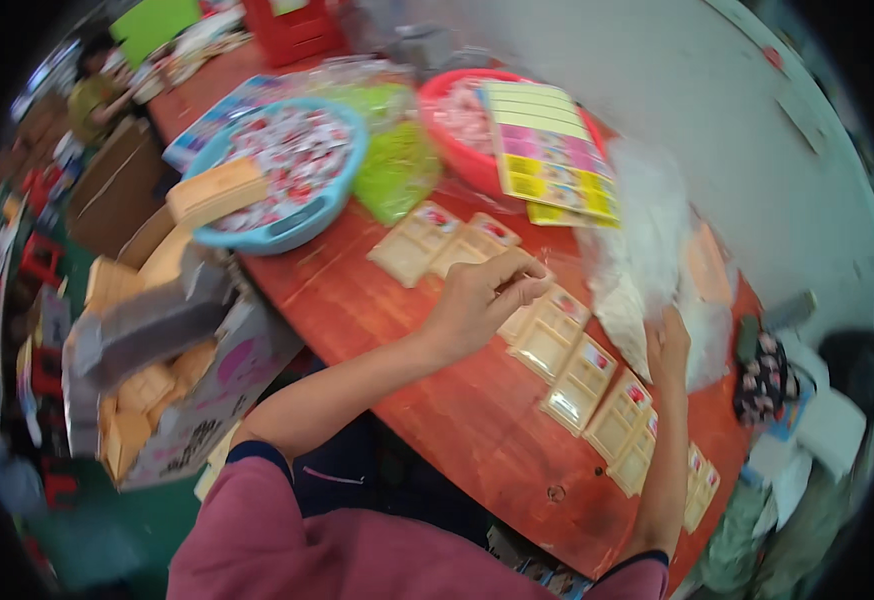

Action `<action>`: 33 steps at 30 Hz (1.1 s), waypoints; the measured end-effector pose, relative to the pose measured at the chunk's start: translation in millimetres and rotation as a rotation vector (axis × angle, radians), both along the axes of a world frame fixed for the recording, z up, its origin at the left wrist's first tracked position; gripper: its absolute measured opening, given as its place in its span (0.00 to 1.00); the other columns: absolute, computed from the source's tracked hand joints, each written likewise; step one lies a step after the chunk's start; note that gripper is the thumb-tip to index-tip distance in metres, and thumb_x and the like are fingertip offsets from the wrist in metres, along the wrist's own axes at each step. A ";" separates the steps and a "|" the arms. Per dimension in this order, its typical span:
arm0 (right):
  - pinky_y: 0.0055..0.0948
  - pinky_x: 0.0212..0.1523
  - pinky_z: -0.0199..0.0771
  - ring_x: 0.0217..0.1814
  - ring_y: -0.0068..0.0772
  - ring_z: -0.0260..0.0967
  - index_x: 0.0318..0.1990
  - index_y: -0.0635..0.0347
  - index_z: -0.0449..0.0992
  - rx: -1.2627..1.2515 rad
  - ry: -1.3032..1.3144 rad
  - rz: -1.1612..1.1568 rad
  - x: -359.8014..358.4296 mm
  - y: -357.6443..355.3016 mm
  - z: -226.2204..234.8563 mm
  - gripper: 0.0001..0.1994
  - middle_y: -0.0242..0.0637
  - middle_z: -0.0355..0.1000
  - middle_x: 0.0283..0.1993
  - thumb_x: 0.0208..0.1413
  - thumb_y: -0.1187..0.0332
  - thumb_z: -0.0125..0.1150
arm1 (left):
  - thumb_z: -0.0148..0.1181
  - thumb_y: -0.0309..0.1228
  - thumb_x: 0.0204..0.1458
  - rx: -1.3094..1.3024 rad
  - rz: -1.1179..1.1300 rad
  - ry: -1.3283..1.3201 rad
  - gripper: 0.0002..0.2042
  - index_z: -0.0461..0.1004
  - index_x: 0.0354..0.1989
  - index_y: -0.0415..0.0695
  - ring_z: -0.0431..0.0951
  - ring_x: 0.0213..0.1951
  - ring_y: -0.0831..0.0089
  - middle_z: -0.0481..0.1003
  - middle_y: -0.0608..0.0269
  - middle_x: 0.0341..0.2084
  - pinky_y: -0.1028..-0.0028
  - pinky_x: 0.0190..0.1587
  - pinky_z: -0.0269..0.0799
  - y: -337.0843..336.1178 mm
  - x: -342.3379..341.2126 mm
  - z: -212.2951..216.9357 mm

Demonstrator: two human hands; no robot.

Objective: Assembling toy kits by placing stickers, plastic components, and foam pieces into plastic trays.

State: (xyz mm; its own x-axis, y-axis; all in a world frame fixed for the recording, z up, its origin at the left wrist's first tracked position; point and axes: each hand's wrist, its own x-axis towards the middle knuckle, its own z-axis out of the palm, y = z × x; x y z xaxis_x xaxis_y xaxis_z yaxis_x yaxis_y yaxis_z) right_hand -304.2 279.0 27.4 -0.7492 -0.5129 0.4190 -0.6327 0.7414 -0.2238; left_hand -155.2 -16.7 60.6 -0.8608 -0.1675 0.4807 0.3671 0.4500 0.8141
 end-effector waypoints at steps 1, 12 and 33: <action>0.39 0.42 0.66 0.43 0.53 0.64 0.45 0.69 0.66 0.053 0.111 0.060 -0.6 6.5 -8.5 0.15 0.53 0.67 0.44 0.48 0.76 0.53 | 0.54 0.31 0.53 0.251 -0.046 -0.078 0.10 0.71 0.39 0.39 0.77 0.30 0.79 0.76 0.63 0.26 0.79 0.31 0.72 -8.1 8.6 3.6; 0.44 0.51 0.58 0.49 0.58 0.59 0.47 0.75 0.65 0.205 -0.158 0.013 15.2 -30.9 -0.9 0.23 0.59 0.64 0.47 0.50 0.63 0.59 | 0.49 0.33 0.56 0.819 0.277 -0.186 0.11 0.68 0.43 0.40 0.77 0.31 0.74 0.75 0.58 0.33 0.79 0.29 0.74 -106.4 136.1 -2.4; 0.37 0.60 0.54 0.62 0.46 0.54 0.62 0.68 0.47 -0.172 -0.076 -0.197 -22.8 -59.6 9.1 0.45 0.54 0.58 0.59 0.40 0.59 0.65 | 0.52 0.40 0.51 -0.610 0.642 -0.390 0.19 0.69 0.49 0.44 0.72 0.45 0.60 0.72 0.57 0.45 0.66 0.45 0.69 -122.7 94.7 -63.1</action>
